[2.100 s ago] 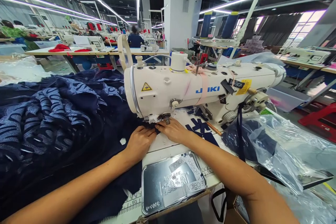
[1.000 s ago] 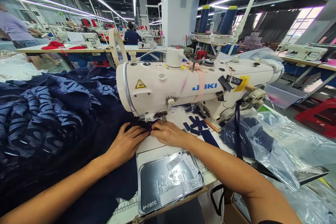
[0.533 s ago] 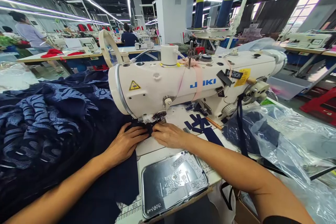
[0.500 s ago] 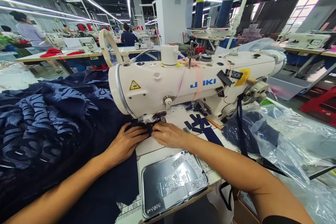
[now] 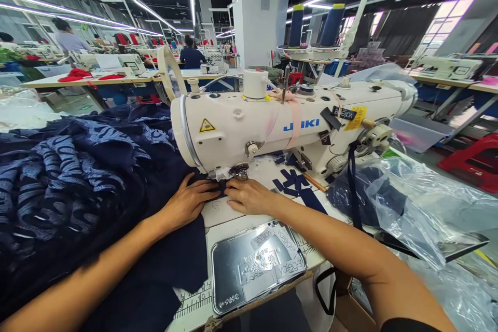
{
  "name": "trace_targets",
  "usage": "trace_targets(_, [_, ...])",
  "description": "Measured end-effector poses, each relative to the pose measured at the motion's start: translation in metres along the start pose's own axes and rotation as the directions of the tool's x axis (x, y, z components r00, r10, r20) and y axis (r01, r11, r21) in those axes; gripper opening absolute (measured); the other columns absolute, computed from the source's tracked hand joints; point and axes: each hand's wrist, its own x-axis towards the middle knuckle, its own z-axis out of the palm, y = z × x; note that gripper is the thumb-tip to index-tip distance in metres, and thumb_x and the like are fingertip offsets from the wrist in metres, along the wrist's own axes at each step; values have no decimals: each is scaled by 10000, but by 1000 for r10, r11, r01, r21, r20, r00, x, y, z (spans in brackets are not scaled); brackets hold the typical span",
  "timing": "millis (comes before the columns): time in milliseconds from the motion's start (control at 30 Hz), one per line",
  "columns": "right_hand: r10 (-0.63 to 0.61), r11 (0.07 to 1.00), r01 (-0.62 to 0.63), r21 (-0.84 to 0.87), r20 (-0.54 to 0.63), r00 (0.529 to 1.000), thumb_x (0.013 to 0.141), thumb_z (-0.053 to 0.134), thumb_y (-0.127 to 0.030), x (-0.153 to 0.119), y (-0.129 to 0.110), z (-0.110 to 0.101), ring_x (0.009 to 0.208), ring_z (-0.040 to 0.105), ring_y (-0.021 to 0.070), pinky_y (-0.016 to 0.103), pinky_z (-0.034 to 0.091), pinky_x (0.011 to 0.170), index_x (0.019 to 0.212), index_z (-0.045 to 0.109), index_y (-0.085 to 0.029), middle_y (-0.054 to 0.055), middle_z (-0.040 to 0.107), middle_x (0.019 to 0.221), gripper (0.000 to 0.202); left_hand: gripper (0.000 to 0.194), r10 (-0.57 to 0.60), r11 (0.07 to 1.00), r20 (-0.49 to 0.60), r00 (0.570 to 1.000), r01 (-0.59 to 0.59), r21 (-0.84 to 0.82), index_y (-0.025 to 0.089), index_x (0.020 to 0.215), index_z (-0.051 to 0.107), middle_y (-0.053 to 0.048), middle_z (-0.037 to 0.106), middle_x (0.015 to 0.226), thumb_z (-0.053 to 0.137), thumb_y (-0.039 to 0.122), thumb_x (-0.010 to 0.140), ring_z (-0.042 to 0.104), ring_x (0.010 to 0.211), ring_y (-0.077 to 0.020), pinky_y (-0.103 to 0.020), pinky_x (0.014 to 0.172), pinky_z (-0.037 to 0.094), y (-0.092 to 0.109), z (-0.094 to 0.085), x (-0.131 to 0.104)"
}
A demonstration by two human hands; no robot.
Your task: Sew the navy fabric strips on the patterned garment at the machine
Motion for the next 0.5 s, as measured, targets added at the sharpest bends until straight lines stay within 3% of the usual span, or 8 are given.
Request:
trace_targets(200, [69,983,-66,169,-12,998,796,519,-224,2,9,-4,944,573,176,296,462,845,1012,593,-124,94,608,1042,249,503,-6,999,-7,1000,5,-41,233,1043,604,-53,596,1120,321,-5,701,478,1098,-206,-597,1010,153,-10,0,8])
trace_targets(333, [187,955,-191,226,36,982,798,520,-234,10,21,2,822,606,165,298,468,797,945,613,-142,51,660,888,197,503,-3,998,-16,1000,2,-62,247,997,622,-34,616,1078,319,-2,682,494,1075,-196,-595,1011,151,-14,-3,14])
trace_targets(400, [269,939,-267,216,21,963,830,468,-208,18,27,11,781,606,148,274,476,752,908,617,-142,34,663,835,181,471,-9,999,-21,1000,8,-43,235,1003,617,-42,615,1078,345,18,685,495,1075,-204,-596,1011,159,-13,-3,15])
trace_targets(500, [331,942,-329,72,-21,943,861,378,-142,29,33,26,771,599,133,247,481,698,898,613,-133,34,658,835,238,340,-8,1000,-82,997,10,26,202,982,622,-64,628,1039,394,91,754,520,1041,-220,-581,1014,193,-10,0,13])
